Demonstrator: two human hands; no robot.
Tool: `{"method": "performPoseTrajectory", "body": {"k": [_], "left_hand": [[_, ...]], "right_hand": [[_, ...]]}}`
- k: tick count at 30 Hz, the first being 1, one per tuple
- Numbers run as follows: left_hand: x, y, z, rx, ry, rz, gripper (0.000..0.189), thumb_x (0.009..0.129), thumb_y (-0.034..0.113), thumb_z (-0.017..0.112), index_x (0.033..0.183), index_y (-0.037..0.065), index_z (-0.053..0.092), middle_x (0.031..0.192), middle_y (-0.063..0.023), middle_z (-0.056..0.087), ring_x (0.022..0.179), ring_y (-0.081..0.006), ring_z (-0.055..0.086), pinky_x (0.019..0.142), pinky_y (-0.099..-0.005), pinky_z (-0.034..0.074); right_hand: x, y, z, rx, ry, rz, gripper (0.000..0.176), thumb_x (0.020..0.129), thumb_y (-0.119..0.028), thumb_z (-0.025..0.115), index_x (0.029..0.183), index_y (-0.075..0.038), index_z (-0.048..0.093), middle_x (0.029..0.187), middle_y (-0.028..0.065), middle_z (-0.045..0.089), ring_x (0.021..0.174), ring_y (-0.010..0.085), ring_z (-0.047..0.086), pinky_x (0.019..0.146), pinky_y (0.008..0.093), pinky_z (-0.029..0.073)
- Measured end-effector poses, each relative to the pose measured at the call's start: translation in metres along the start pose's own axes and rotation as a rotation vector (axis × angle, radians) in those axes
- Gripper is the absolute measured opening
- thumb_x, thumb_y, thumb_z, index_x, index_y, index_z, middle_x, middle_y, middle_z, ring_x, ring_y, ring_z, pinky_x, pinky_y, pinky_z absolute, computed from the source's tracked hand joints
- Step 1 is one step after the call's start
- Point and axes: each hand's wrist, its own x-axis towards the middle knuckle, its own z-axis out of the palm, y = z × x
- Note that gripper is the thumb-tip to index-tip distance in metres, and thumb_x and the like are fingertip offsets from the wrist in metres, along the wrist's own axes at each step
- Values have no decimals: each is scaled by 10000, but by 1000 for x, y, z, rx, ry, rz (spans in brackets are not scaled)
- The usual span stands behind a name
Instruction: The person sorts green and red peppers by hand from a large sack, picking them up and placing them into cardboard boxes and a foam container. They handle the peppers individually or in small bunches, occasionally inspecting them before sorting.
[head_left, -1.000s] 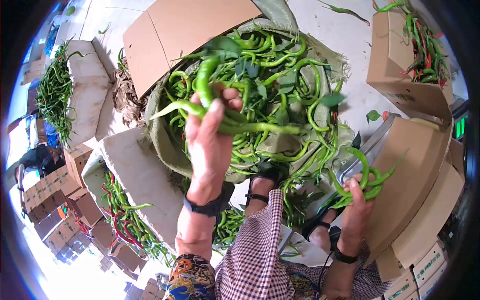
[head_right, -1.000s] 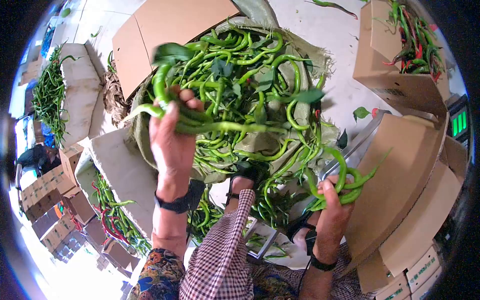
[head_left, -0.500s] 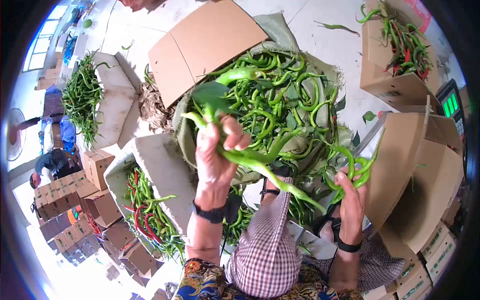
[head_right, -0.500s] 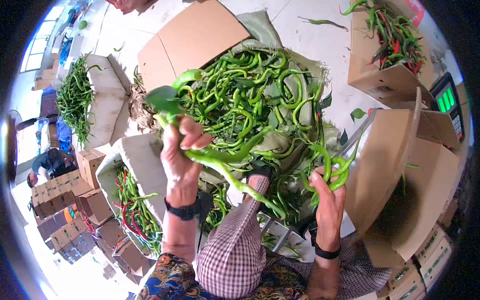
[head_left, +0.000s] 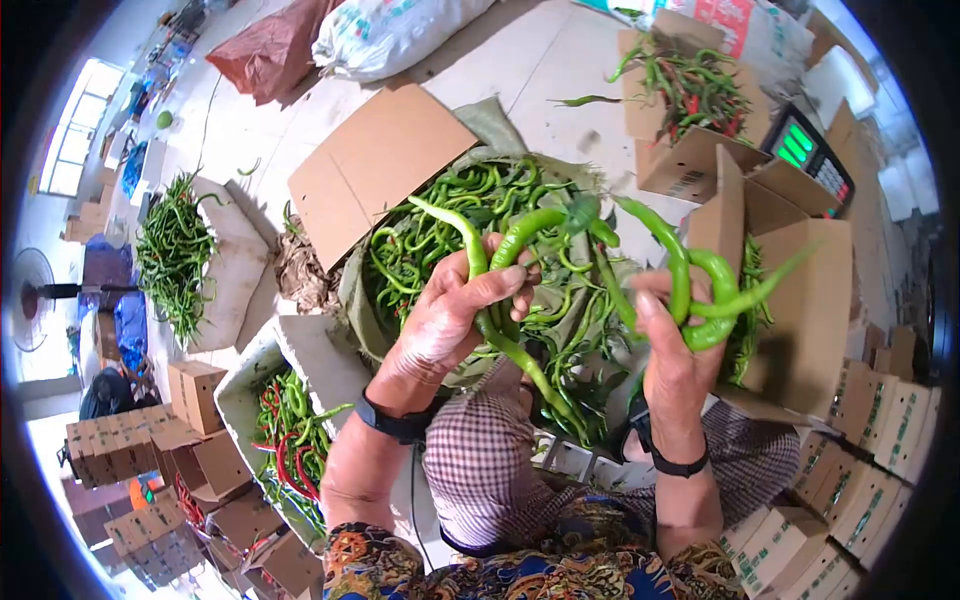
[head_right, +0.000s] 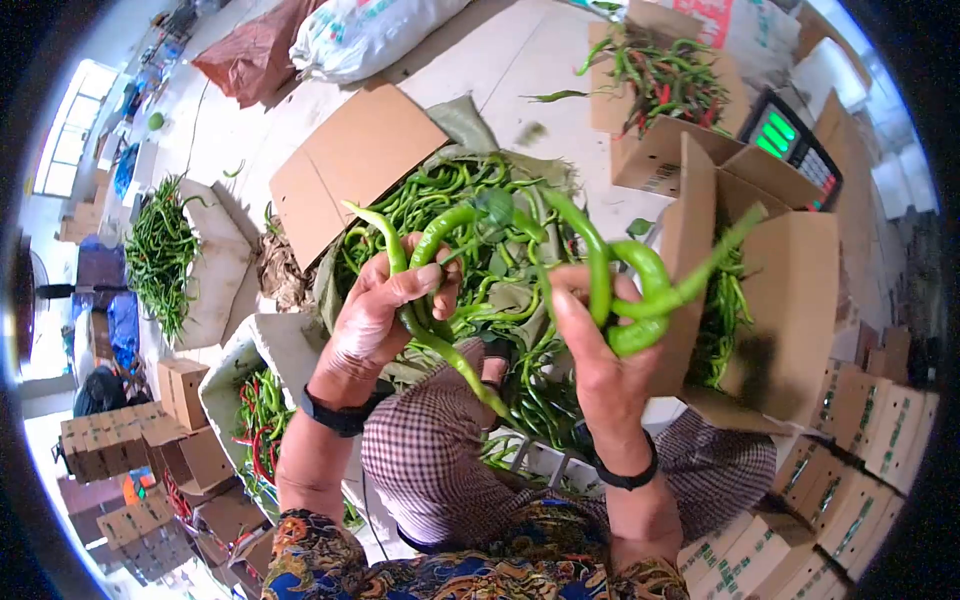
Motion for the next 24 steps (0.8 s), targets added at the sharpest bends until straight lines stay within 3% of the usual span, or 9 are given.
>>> {"method": "performPoseTrajectory", "body": {"k": [4,6,8,14,16,19,22,24], "left_hand": [[-15,33,52,305,-67,-81,263,864,176,675,1036,1,581,870,-40,589,724,-108,549,655,-240,450],[-23,42,76,440,-99,-110,252,867,183,676,1017,-2,591,849,-25,587,721,-97,549,654,-232,447],[-32,47,93,462,-162,-133,241,878,195,674,995,-3,601,828,-14,591,712,-90,547,654,-224,443],[-55,34,114,494,-190,-159,263,888,196,667,1034,-10,594,844,-23,597,711,-91,546,662,-224,443],[-61,24,118,421,-185,-190,283,887,201,669,1054,-14,588,842,-24,598,705,-93,543,665,-224,441],[-68,8,119,427,-197,-201,246,896,176,651,1045,-6,580,819,-19,577,694,-95,531,642,-222,443],[-76,-16,116,260,-150,-264,194,913,136,623,1044,2,569,805,-14,561,659,-78,529,609,-214,471],[-84,-34,114,268,-108,-255,206,915,149,625,1049,4,569,808,-4,563,640,-75,530,602,-208,461]], "right_hand": [[7,-27,4,269,-44,58,244,837,-107,698,1048,6,655,890,9,638,783,74,567,676,219,458],[-3,-34,0,236,-51,136,298,810,-142,738,1053,10,656,902,8,658,773,77,586,675,228,469],[-12,-43,-8,221,-170,134,252,810,-129,730,1014,2,662,859,4,651,727,84,583,653,234,467],[-41,-47,-50,316,-222,80,154,827,-76,673,960,2,659,779,17,641,661,89,573,602,248,455],[-48,-54,-58,284,-209,60,115,832,-53,651,933,2,653,742,8,627,622,78,557,574,237,444],[-59,-62,-70,-14,-223,1,63,843,-49,632,876,4,634,678,-17,593,582,49,519,515,230,407],[-68,-50,-79,-248,-204,10,82,850,-76,635,833,5,629,625,-17,574,557,43,488,489,252,389],[-77,-36,-76,-238,-153,-3,124,857,-105,636,796,0,618,596,-10,560,546,43,465,474,271,377]]}}
